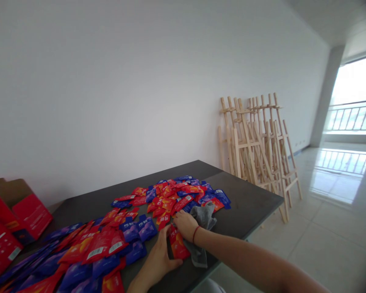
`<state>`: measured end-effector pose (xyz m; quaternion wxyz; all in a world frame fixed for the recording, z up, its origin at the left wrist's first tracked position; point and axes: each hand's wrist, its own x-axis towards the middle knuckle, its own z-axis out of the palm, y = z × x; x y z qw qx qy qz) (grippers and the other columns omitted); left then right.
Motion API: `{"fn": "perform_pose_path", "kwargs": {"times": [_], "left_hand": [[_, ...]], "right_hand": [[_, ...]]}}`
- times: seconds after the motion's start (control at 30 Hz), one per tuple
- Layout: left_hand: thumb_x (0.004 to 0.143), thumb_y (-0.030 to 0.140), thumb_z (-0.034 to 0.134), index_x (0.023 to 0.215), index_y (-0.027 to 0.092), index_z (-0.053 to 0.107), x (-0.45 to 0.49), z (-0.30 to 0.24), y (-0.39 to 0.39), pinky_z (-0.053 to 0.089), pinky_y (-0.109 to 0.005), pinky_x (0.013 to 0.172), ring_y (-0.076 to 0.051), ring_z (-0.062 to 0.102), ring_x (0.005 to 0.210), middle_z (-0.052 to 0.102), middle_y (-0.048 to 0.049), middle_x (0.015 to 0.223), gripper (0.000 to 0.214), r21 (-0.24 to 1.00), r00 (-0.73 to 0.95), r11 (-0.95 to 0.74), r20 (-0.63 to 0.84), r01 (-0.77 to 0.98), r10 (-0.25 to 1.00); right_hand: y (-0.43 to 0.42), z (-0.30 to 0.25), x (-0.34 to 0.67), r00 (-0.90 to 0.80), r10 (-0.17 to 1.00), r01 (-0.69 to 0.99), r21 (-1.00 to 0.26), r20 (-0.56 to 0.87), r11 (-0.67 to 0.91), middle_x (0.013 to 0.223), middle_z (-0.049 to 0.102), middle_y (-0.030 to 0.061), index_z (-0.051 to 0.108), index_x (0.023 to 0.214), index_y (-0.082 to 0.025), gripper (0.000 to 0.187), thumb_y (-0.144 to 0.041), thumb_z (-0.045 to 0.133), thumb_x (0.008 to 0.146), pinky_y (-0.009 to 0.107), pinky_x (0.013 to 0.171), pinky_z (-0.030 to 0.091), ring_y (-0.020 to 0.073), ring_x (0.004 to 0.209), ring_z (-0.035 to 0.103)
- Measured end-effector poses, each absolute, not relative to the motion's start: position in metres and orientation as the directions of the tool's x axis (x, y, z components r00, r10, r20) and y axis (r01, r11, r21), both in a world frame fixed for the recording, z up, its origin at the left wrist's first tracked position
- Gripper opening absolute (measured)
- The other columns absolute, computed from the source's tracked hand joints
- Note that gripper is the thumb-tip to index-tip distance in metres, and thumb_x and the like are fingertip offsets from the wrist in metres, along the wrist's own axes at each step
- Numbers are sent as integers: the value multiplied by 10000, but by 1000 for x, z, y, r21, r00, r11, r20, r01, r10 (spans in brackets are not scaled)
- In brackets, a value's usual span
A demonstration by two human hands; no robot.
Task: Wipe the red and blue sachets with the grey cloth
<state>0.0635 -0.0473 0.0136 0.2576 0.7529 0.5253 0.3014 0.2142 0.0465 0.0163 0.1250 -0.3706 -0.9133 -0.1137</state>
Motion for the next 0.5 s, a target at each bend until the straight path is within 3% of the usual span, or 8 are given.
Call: {"fn": "perform_pose_path", "kwargs": {"times": [0.1,0.3,0.5], "left_hand": [[555,212,771,1409,191,264,64,14,-47,316,-465,1149,-299,427,1352,418,-166,1463,993,705,265,-311,179,638,948],[533,223,784,1416,155,260,65,9,-45,319,-449,1148,-299,413,1356,420,-171,1447,1029,692,228,-315,219,649,949],[612,257,775,1185,218,584,64,13,-47,381,-478,1075,-315,536,1204,622,-99,1244,605,517,331,-406,235,754,914]], "right_hand": [[48,17,212,-691,658,711,117,298,693,908,669,145,699,944,-67,205,-101,497,924,371,807,444,243,884,585],[41,18,230,-794,556,595,125,246,794,995,669,62,731,976,-171,203,-207,534,946,298,871,425,203,973,556],[41,20,231,-764,602,639,142,233,756,966,669,91,731,931,-136,183,-196,558,924,323,792,457,236,955,558]]}}
